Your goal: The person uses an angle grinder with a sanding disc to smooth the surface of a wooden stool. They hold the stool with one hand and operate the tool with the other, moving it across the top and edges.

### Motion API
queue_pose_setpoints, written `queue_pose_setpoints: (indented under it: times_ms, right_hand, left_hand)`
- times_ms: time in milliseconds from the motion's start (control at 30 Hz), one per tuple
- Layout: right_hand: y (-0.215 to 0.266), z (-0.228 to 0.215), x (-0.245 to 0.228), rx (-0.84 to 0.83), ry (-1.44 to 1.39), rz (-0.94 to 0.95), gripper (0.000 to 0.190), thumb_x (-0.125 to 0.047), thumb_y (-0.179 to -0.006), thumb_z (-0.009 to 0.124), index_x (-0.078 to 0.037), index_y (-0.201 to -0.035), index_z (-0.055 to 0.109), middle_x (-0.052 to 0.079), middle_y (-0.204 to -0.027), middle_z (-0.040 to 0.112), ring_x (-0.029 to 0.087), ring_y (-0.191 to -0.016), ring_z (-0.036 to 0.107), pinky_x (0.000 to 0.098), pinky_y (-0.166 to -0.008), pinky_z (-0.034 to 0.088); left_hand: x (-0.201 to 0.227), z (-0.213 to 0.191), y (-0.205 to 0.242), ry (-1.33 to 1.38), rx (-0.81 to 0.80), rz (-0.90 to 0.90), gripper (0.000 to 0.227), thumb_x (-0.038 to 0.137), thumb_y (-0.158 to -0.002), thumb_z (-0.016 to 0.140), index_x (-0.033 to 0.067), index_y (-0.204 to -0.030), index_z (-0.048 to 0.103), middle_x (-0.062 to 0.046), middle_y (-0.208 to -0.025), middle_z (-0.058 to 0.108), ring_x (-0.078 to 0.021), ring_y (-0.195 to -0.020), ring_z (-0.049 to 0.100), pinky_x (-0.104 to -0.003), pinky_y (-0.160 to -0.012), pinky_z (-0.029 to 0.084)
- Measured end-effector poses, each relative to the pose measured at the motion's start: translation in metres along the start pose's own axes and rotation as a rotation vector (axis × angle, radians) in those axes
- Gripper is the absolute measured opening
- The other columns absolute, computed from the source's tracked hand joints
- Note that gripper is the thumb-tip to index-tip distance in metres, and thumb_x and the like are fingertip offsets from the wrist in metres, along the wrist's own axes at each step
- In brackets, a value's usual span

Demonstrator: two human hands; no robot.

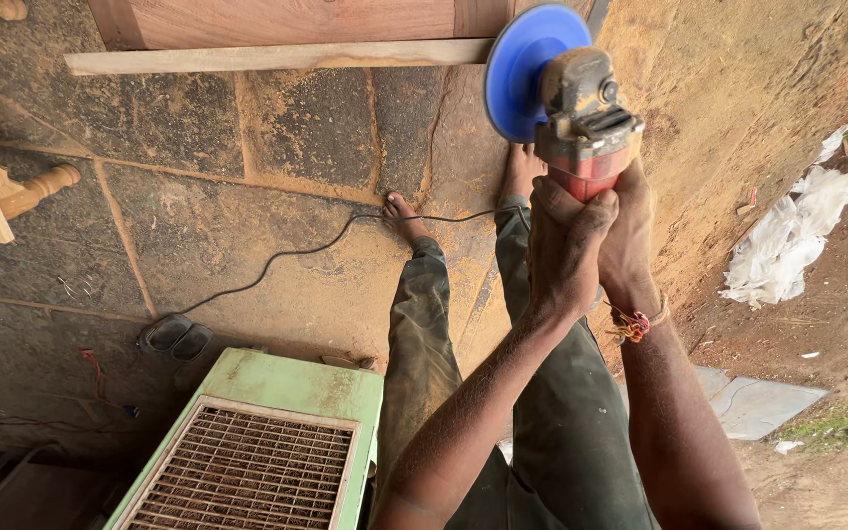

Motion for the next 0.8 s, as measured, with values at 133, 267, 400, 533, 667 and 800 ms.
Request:
queue_pose_setpoints:
  times_ms: [133, 267, 400, 533, 667, 800]
  right_hand:
    - [-0.001, 0.001, 0.006, -0.016, 0.010, 0.063, 0.058, -0.035, -0.087, 0.085, -0.001, -0.126, 0.059, 0.007, -0.110, 0.073, 0.014, -0.099, 0.067, 0.0309, -0.086, 0.055]
    - [0.002, 0.002, 0.025, -0.028, -0.082, 0.130, 0.053, -0.036, -0.087, 0.085, -0.001, -0.120, 0.061, 0.005, -0.104, 0.070, 0.012, -0.092, 0.064, 0.0303, -0.080, 0.055]
    - [0.000, -0.006, 0.047, -0.026, -0.026, 0.145, 0.047, -0.035, -0.089, 0.084, -0.001, -0.115, 0.064, 0.003, -0.100, 0.071, 0.010, -0.089, 0.064, 0.0276, -0.077, 0.054]
    - [0.001, -0.005, 0.074, -0.096, -0.326, 0.219, 0.041, -0.032, -0.090, 0.084, 0.000, -0.109, 0.065, 0.003, -0.091, 0.066, 0.012, -0.075, 0.060, 0.0275, -0.065, 0.051]
    - [0.002, -0.016, 0.092, -0.047, -0.287, 0.282, 0.037, -0.033, -0.094, 0.077, -0.001, -0.105, 0.061, 0.004, -0.086, 0.064, 0.014, -0.065, 0.060, 0.0297, -0.056, 0.052]
    - [0.014, -0.020, 0.073, 0.024, -0.127, 0.098, 0.033, -0.026, -0.092, 0.075, -0.002, -0.109, 0.059, 0.003, -0.092, 0.066, 0.012, -0.078, 0.062, 0.0292, -0.065, 0.056]
  left_hand:
    - [-0.001, 0.002, -0.001, -0.020, 0.033, 0.021, 0.064, 0.051, -0.093, 0.062, 0.0008, -0.131, 0.051, -0.021, -0.123, 0.058, -0.0353, -0.115, 0.060, -0.047, -0.095, 0.048]
    - [-0.006, 0.003, 0.005, -0.078, 0.056, 0.013, 0.062, 0.052, -0.093, 0.062, 0.0003, -0.126, 0.052, -0.021, -0.119, 0.058, -0.0363, -0.111, 0.061, -0.049, -0.093, 0.048]
    - [-0.001, 0.007, 0.003, -0.154, 0.053, 0.044, 0.063, 0.051, -0.095, 0.062, -0.0012, -0.127, 0.049, -0.023, -0.120, 0.055, -0.0388, -0.114, 0.058, -0.052, -0.097, 0.046]
    - [-0.009, 0.021, 0.005, -0.305, 0.018, -0.062, 0.072, 0.056, -0.089, 0.062, -0.0020, -0.130, 0.048, -0.024, -0.118, 0.054, -0.0386, -0.110, 0.058, -0.055, -0.092, 0.046]
    - [-0.015, 0.030, 0.007, -0.339, -0.085, -0.031, 0.086, 0.062, -0.087, 0.060, -0.0041, -0.139, 0.044, -0.024, -0.118, 0.052, -0.0345, -0.109, 0.058, -0.054, -0.088, 0.048]
    - [-0.018, 0.026, 0.014, -0.003, -0.111, 0.134, 0.080, 0.065, -0.090, 0.059, -0.0029, -0.132, 0.049, -0.018, -0.118, 0.057, -0.0264, -0.109, 0.063, -0.043, -0.087, 0.055]
Point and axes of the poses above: each hand's wrist, its own y-axis away from the middle knuckle, its own z-axis out of the palm, x = y × z, the point moved 9 cm from there along -y, towards the middle knuckle
